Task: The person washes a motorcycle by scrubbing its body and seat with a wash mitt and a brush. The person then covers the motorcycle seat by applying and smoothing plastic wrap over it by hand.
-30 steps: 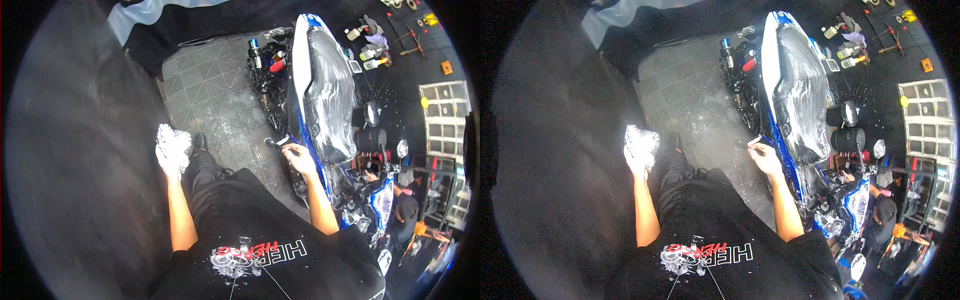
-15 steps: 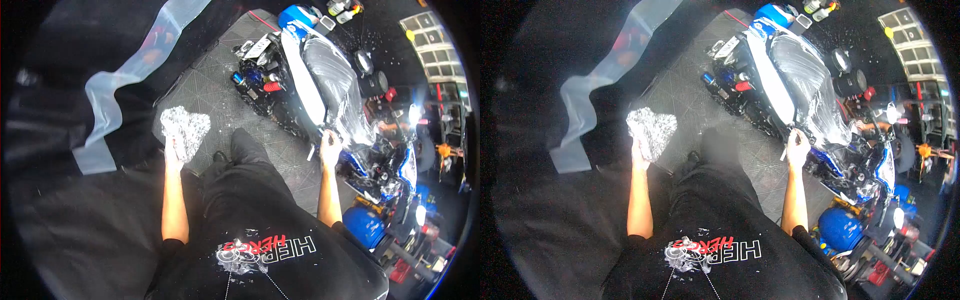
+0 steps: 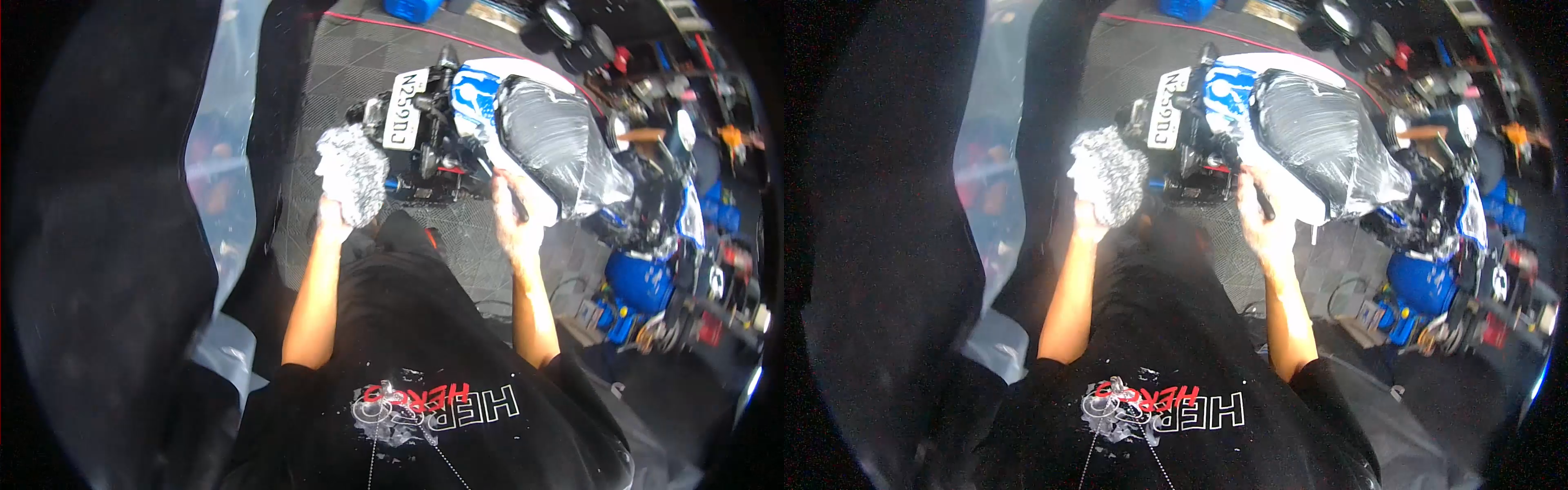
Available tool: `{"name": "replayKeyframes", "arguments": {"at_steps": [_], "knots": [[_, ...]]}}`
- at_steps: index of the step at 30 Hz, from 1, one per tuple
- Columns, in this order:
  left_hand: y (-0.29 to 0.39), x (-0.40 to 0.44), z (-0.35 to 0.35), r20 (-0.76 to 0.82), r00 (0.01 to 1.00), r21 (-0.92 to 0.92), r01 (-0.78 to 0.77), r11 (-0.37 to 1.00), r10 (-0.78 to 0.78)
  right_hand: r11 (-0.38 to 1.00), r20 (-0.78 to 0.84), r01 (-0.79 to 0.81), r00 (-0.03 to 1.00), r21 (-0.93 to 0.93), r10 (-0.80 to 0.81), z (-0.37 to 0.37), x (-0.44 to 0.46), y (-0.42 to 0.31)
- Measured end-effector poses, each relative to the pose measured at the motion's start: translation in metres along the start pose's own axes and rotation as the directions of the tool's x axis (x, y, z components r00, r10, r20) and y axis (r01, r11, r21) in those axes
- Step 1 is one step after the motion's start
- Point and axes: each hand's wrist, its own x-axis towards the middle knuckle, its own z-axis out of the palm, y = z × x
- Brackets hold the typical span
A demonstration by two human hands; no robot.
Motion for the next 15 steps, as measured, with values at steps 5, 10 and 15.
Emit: {"name": "replayKeyframes", "arguments": {"at_steps": [5, 10, 15], "knots": [[-0.046, 0.131, 0.108, 0.412, 0.868, 0.287, 0.164, 0.944, -0.276, 0.946, -0.201, -0.308, 0.925, 0.104, 0.323, -0.018, -0.043, -0.002], [-0.079, 0.229, 0.186, 0.778, 0.498, -0.082, 0.684, 0.725, -0.382, 0.707, -0.52, -0.644, 0.513, 0.294, 0.683, 0.01, -0.097, -0.065], [-0.069, 0.254, 0.197, 0.459, 0.786, 0.607, 0.064, 0.792, -0.415, 0.539, -0.5, -0.74, 0.317, 0.401, 0.806, 0.071, -0.111, -0.101]]}}
